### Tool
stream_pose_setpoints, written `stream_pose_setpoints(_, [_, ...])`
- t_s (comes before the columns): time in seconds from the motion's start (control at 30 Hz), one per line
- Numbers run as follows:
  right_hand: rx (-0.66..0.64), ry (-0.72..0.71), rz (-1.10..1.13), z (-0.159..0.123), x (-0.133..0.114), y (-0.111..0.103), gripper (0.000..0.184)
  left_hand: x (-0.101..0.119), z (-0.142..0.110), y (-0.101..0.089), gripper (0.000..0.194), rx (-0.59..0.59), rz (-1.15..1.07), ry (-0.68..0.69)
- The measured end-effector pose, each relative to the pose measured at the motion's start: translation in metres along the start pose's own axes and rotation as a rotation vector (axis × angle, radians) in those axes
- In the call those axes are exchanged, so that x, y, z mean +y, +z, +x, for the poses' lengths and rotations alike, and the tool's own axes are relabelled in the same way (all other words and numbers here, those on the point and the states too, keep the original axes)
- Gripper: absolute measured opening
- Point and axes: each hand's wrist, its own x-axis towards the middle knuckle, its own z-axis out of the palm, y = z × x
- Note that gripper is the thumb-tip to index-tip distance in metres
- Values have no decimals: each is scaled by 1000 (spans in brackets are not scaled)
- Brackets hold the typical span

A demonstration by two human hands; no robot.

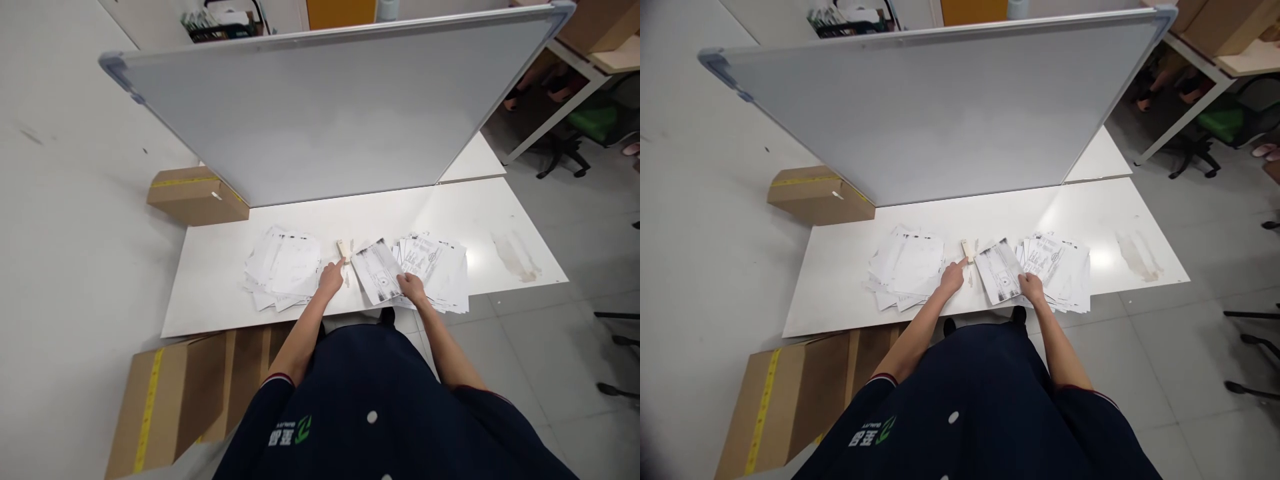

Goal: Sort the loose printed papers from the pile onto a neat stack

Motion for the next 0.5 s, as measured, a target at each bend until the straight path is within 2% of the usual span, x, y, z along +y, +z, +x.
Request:
stream_pose_setpoints(0.17, [194, 79, 94, -5, 40, -47, 34, -32, -28, -6, 42, 263, -118, -19])
stream_pose_setpoints(0.23, [249, 129, 148, -4, 59, -62, 36, -51, -39, -12, 40, 355, -107, -124])
stream_pose_setpoints(0.3, [261, 184, 100, -2, 73, -74, 39, -69, -48, -18, 42, 428, -75, -295])
stream_pose_setpoints(0.4, [271, 269, -170, -3, 76, -86, 53, -87, -55, -24, 66, 408, -23, -511])
stream_pose_setpoints(0.5, [347, 228, -342, -8, 58, -88, 66, -89, -57, -21, 88, 275, 27, -507])
